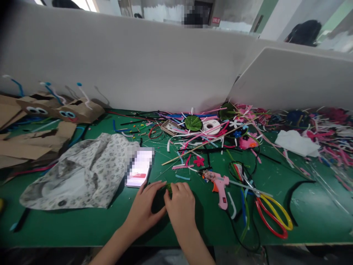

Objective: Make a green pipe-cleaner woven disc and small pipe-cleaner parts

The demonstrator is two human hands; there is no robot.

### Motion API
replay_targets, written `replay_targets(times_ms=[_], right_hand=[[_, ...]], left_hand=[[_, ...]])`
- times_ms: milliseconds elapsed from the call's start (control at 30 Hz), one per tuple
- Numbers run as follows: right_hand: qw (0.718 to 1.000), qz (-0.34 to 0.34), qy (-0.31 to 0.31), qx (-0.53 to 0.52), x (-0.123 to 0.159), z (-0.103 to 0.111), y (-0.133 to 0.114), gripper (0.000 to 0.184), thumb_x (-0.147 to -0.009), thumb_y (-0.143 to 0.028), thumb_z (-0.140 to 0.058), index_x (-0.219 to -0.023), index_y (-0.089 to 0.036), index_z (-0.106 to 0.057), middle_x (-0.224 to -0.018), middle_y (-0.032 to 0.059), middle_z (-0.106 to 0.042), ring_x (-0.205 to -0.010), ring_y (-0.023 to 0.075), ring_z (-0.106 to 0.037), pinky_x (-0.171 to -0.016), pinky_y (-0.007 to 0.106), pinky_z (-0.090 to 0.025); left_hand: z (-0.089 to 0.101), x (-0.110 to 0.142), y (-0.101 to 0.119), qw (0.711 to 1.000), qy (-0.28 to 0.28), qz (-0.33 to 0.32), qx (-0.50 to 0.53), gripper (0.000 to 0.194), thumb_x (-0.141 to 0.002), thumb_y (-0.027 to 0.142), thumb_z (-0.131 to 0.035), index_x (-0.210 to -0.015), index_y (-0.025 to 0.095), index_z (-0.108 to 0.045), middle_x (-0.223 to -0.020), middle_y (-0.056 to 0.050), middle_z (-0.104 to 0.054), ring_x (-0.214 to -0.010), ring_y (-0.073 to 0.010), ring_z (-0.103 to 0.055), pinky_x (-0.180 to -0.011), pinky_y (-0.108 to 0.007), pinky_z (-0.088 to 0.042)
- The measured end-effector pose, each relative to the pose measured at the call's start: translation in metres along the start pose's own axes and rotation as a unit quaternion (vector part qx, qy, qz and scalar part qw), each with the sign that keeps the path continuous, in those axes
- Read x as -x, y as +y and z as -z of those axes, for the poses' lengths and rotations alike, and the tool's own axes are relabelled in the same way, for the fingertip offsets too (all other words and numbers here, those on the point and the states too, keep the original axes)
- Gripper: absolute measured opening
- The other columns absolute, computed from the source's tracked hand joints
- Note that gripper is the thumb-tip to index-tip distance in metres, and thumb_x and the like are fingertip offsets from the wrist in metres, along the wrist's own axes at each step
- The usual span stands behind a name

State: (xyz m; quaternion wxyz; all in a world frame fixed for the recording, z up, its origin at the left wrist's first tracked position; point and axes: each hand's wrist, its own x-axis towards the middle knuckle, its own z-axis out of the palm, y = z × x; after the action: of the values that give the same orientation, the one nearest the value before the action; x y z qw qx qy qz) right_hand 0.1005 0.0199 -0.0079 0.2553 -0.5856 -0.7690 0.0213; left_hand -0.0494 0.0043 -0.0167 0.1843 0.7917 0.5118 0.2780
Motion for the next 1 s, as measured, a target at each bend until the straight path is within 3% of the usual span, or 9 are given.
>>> replay_targets(times_ms=[333, 567, 800, 1000], right_hand=[[0.984, 0.127, -0.102, -0.077, -0.021, 0.038, 0.038, 0.015, -0.08, -0.015, -0.061, -0.092, -0.021, -0.07, -0.082, 0.0043, -0.07, -0.082, 0.02, -0.062, -0.074, 0.033, -0.053], [0.958, 0.227, -0.152, -0.086, -0.048, 0.072, 0.053, 0.021, -0.088, -0.023, -0.058, -0.106, -0.021, -0.069, -0.094, 0.0066, -0.07, -0.091, 0.0206, -0.062, -0.078, 0.035, -0.053], [0.904, 0.3, -0.238, -0.19, -0.076, 0.051, 0.061, 0.02, -0.087, -0.022, -0.06, -0.104, -0.024, -0.07, -0.096, 0.0047, -0.071, -0.094, 0.0182, -0.065, -0.087, 0.035, -0.052], [0.883, 0.314, -0.282, -0.206, -0.091, 0.047, 0.08, 0.023, -0.083, -0.017, -0.065, -0.104, -0.025, -0.07, -0.098, 0.0019, -0.072, -0.102, 0.0176, -0.064, -0.091, 0.034, -0.05]], left_hand=[[0.009, 0.027, 0.009, 1.0, -0.009, -0.015, -0.02, 0.047, -0.087, 0.031, -0.057, -0.132, 0.024, -0.041, -0.126, -0.008, -0.063, -0.123, -0.0279, -0.054, -0.111, -0.056, -0.028], [0.024, 0.034, 0.001, 0.998, 0.049, 0.001, -0.049, 0.032, -0.09, 0.027, -0.055, -0.121, 0.026, -0.048, -0.117, -0.005, -0.067, -0.112, -0.0254, -0.061, -0.108, -0.052, -0.033], [0.027, 0.026, 0.005, 0.996, 0.057, 0.0, -0.063, 0.024, -0.091, 0.024, -0.052, -0.115, 0.025, -0.055, -0.111, -0.004, -0.069, -0.108, -0.0235, -0.063, -0.106, -0.047, -0.037], [0.018, 0.009, 0.015, 0.997, 0.036, -0.013, -0.068, 0.02, -0.093, 0.022, -0.05, -0.111, 0.026, -0.058, -0.11, -0.002, -0.068, -0.108, -0.0226, -0.061, -0.103, -0.047, -0.038]])
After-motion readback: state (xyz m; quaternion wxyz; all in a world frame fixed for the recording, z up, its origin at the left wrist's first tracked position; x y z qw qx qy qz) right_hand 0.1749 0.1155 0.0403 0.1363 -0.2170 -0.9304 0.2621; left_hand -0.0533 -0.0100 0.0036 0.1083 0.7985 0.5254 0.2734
